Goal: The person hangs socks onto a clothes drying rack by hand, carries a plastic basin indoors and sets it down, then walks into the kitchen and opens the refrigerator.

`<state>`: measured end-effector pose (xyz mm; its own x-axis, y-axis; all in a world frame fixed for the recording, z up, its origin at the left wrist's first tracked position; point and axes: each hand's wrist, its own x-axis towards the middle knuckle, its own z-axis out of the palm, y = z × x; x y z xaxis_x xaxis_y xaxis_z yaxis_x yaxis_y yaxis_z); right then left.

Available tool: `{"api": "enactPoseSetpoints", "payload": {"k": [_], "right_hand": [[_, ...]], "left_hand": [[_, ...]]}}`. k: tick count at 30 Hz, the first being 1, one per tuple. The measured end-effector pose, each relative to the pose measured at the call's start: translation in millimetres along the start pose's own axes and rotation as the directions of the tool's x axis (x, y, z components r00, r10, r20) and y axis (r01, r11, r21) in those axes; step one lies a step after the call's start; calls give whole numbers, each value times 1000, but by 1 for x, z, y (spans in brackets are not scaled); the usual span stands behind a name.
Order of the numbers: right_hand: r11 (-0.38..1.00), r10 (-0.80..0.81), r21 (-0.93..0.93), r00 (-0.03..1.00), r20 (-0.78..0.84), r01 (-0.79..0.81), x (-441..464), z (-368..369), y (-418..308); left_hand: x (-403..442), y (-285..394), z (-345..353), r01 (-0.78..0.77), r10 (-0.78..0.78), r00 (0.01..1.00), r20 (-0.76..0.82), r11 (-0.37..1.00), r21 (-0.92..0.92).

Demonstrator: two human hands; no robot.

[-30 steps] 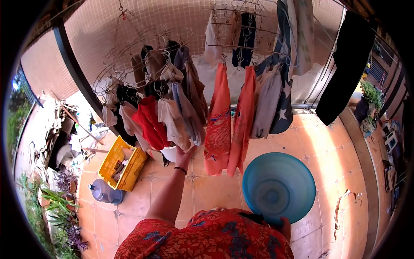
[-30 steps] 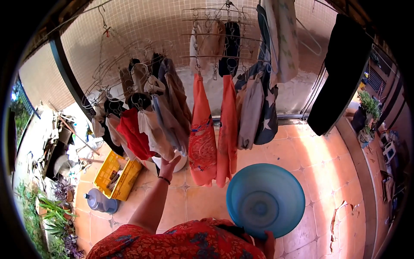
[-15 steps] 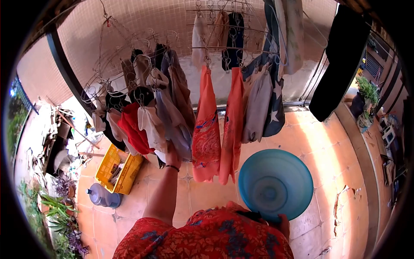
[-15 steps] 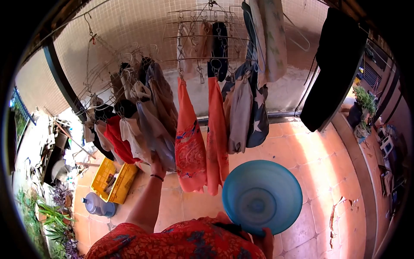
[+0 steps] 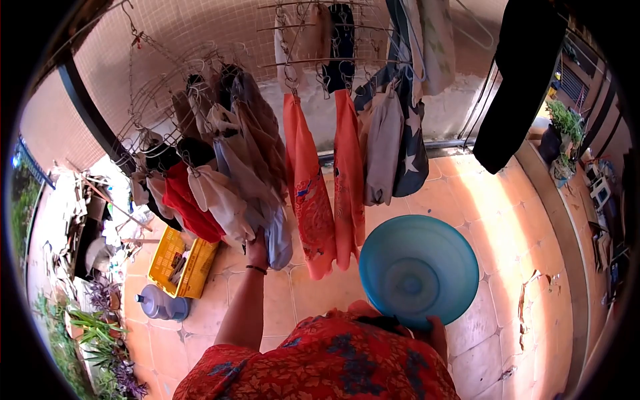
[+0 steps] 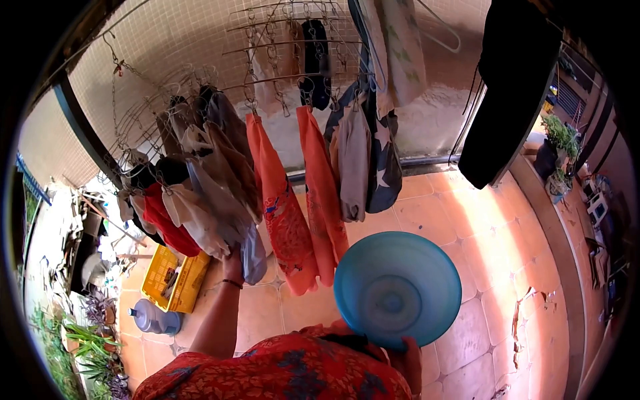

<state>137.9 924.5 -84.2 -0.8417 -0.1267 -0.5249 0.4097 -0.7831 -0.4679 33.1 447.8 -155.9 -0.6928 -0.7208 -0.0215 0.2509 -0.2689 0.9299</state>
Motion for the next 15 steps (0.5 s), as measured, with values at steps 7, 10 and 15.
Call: {"api": "enactPoseSetpoints", "payload": {"k": [7,10,15], "right_hand": [[992,78,98,997,8,-78,16,-38,4],[982,98,160,994,43,-104,18,-51,4],[985,59,157,996,62,-68,13,-41,2]], "left_hand": [[-23,28,0,348,-313,928,203,923,-165],[-38,34,-5,517,-406,837,368,807,-286],[-56,20,-12,541,-379,730,569,829,-141]]}}
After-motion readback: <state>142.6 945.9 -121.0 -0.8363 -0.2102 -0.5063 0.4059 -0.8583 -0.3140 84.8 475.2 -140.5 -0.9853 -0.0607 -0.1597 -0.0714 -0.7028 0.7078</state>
